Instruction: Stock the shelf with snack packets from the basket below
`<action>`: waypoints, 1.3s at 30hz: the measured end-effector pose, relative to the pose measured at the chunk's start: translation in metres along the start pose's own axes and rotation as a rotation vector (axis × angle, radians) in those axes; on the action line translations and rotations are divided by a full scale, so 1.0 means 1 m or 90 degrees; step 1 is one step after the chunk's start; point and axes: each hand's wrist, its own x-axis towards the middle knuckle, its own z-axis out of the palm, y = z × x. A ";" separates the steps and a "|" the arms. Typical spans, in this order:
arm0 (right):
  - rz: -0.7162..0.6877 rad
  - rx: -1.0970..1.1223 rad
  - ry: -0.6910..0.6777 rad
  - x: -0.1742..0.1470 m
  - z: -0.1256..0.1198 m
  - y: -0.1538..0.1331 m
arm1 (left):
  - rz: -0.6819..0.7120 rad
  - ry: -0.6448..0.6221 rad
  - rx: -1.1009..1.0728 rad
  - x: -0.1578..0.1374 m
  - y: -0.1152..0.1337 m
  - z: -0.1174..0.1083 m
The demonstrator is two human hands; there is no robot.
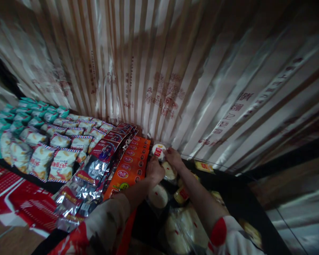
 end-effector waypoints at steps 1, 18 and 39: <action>0.004 -0.005 -0.010 -0.001 0.000 0.000 | 0.003 -0.003 0.002 0.000 -0.001 0.001; 0.034 -0.143 -0.016 0.012 0.012 -0.002 | -0.010 -0.066 0.110 0.017 -0.002 0.000; -0.108 -0.339 -0.065 -0.044 -0.023 -0.011 | 0.019 -0.162 0.248 -0.010 -0.001 -0.013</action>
